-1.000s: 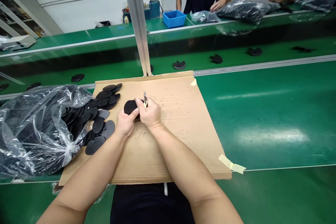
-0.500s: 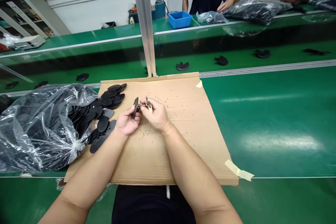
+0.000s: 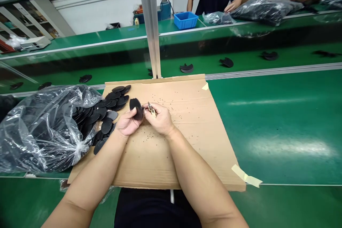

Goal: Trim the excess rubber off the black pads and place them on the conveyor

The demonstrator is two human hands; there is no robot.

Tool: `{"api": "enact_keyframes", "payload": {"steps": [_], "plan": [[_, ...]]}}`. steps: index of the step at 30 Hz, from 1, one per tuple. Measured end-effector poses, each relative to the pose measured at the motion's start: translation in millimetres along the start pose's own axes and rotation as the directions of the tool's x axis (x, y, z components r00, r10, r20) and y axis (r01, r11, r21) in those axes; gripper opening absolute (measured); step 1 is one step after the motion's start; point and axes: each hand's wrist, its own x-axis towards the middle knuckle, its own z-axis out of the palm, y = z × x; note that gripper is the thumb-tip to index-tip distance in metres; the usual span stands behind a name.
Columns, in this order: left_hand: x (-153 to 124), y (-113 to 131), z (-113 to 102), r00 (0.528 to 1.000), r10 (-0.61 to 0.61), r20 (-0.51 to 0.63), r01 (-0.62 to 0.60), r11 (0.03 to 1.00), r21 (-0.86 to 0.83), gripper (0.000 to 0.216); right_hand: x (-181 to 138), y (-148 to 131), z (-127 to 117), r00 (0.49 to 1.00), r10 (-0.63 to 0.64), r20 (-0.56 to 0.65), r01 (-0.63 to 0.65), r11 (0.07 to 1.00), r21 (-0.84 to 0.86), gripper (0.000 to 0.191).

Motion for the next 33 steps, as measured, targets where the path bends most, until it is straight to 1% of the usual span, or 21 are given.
{"api": "enact_keyframes", "payload": {"steps": [2,3,4,6,8,10,11,13,15,16,17,19,20,21,22,25,27,28,30,32,33], "plan": [[1.0,0.7,-0.7,0.999,-0.034,-0.017,0.035,0.999,0.036,0.025,0.5,2.6,0.7,1.0,0.005,0.005,-0.005,1.0,0.031,0.02],[1.3,0.2,-0.4,0.999,-0.02,-0.025,0.021,0.999,0.041,0.027,1.0,4.7,0.7,1.0,0.023,-0.008,-0.023,0.998,0.053,0.021],[1.2,-0.9,0.5,0.999,0.024,-0.028,-0.023,0.999,0.043,0.032,1.8,7.2,0.4,0.998,0.056,-0.03,-0.054,0.996,0.076,0.023],[0.2,-4.6,3.6,0.988,0.151,-0.025,-0.149,0.987,0.06,0.043,3.9,12.5,-0.6,0.987,0.136,-0.085,-0.127,0.986,0.107,0.027],[-1.6,-9.3,8.1,0.971,0.237,-0.036,-0.231,0.966,0.114,0.049,6.0,16.4,-1.1,0.974,0.193,-0.12,-0.182,0.979,0.094,0.028],[-3.4,-13.8,12.4,0.955,0.291,-0.061,-0.276,0.944,0.179,0.05,6.9,17.5,0.5,0.963,0.234,-0.131,-0.224,0.971,0.084,0.027],[-4.1,-15.6,14.3,0.946,0.315,-0.072,-0.296,0.934,0.201,0.05,6.8,17.0,2.4,0.955,0.265,-0.135,-0.252,0.962,0.105,0.026],[-4.5,-18.0,16.7,0.936,0.342,-0.085,-0.317,0.922,0.222,0.051,5.6,15.2,7.4,0.928,0.349,-0.128,-0.32,0.925,0.203,0.027],[-3.6,-18.9,17.5,0.939,0.331,-0.09,-0.307,0.928,0.209,0.051,3.7,14.2,12.4,0.901,0.416,-0.125,-0.369,0.884,0.287,0.029],[-2.6,-19.0,17.3,0.942,0.323,-0.096,-0.3,0.933,0.199,0.051,2.9,14.5,14.1,0.894,0.426,-0.14,-0.377,0.883,0.28,0.028],[-1.2,-18.8,16.9,0.943,0.317,-0.106,-0.294,0.937,0.188,0.05,2.3,15.3,15.0,0.893,0.416,-0.17,-0.373,0.897,0.236,0.028],[2.1,-17.7,15.4,0.943,0.306,-0.13,-0.285,0.945,0.158,0.047,1.9,17.4,14.5,0.909,0.353,-0.22,-0.339,0.935,0.102,0.026],[3.8,-16.7,14.4,0.946,0.292,-0.142,-0.275,0.953,0.13,0.046,2.1,18.1,13.3,0.924,0.316,-0.214,-0.311,0.949,0.06,0.025],[5.4,-15.6,13.3,0.954,0.262,-0.147,-0.25,0.964,0.094,0.043,2.4,18.1,11.8,0.94,0.286,-0.187,-0.28,0.958,0.059,0.025],[6.6,-14.2,12.2,0.966,0.214,-0.144,-0.208,0.977,0.052,0.04,2.8,17.4,10.2,0.953,0.266,-0.148,-0.253,0.962,0.102,0.026],[7.3,-9.5,8.8,0.996,0.022,-0.09,-0.025,0.999,-0.035,0.026,3.3,10.3,6.4,0.972,0.234,-0.015,-0.22,0.933,0.286,0.028],[5.4,-7.0,6.8,0.998,-0.049,-0.035,0.048,0.998,-0.033,0.022,2.5,3.7,5.5,0.977,0.212,0.032,-0.211,0.926,0.313,0.027],[4.0,-6.1,5.8,0.999,-0.05,0.002,0.05,0.998,-0.022,0.023,1.9,0.6,5.4,0.978,0.204,0.041,-0.207,0.928,0.31,0.025],[1.6,-4.8,3.9,0.995,-0.01,0.103,0.008,1.0,0.018,0.031,0.9,-3.8,5.5,0.975,0.22,0.044,-0.222,0.915,0.336,0.024],[0.3,-3.9,1.4,0.977,0.058,0.204,-0.077,0.993,0.089,0.034,0.7,-5.4,5.2,0.954,0.293,0.069,-0.295,0.865,0.406,0.024],[0.1,-3.4,0.0,0.967,0.103,0.233,-0.137,0.982,0.132,0.033,1.1,-5.1,4.7,0.933,0.348,0.092,-0.351,0.827,0.44,0.023]]}}
